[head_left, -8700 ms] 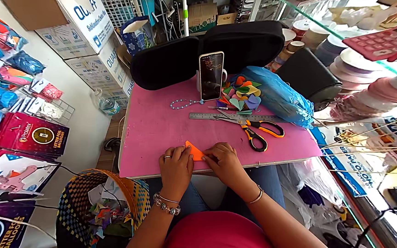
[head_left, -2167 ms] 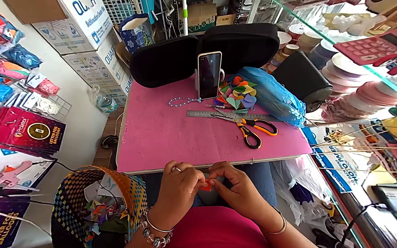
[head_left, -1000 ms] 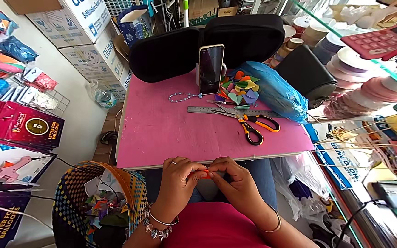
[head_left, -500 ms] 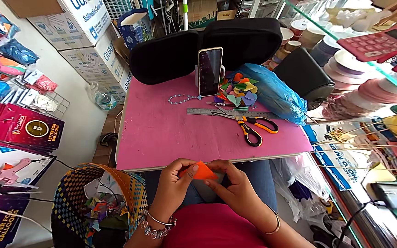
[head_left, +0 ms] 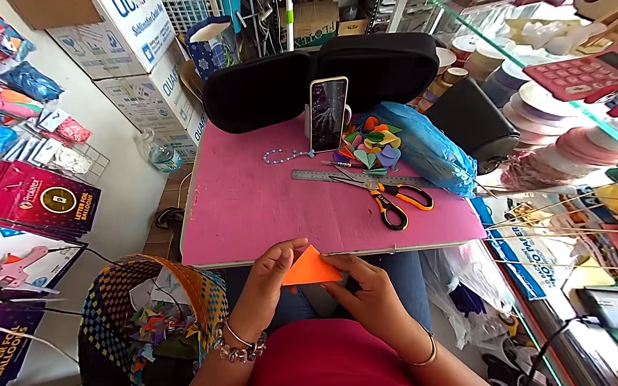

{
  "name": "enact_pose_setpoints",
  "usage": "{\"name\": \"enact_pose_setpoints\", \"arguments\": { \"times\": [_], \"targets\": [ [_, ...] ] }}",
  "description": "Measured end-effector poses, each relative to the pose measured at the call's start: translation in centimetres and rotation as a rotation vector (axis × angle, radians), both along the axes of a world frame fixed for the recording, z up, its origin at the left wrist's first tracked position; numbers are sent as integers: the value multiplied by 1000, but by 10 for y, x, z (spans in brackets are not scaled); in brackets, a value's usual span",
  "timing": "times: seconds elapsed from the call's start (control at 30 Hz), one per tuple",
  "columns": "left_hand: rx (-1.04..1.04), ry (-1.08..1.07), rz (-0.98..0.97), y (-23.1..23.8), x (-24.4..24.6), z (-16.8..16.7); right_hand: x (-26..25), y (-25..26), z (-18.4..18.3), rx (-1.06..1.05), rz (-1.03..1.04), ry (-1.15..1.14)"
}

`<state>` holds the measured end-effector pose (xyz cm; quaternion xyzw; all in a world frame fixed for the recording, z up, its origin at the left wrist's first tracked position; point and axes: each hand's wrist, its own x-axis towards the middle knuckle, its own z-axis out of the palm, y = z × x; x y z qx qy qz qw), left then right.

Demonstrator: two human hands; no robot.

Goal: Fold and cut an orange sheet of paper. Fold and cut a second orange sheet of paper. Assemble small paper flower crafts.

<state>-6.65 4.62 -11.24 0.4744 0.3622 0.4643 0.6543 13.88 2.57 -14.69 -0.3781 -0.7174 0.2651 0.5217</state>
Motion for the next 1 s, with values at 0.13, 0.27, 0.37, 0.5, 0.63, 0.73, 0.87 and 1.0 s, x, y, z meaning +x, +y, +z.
{"name": "enact_pose_setpoints", "arguments": {
  "times": [0.13, 0.27, 0.37, 0.5, 0.63, 0.73, 0.87, 1.0],
  "targets": [
    [-173, -194, -94, 2, -4, -3, 3, 0, 2, -151, 129, 166],
    [-217, -280, -144, 5, -7, -6, 5, -1, 6, -304, 234, 298],
    [-211, -289, -153, 6, -9, -9, 6, -2, 8, -384, 298, 370],
    [-181, -139, -117, 7, -12, -9, 6, -3, 8, -401, 314, 356],
    [-159, -48, -97, 8, -15, -9, 6, -4, 7, -361, 365, 296],
    [-101, 8, -61, 6, -12, -9, 3, -5, 8, -323, 336, 238],
    [-41, 62, -7, 3, -4, -7, -6, -6, 4, -209, 156, 123],
    [-72, 103, 5, 3, -2, -7, -10, -6, 1, -64, 38, 26]
  ]
}}
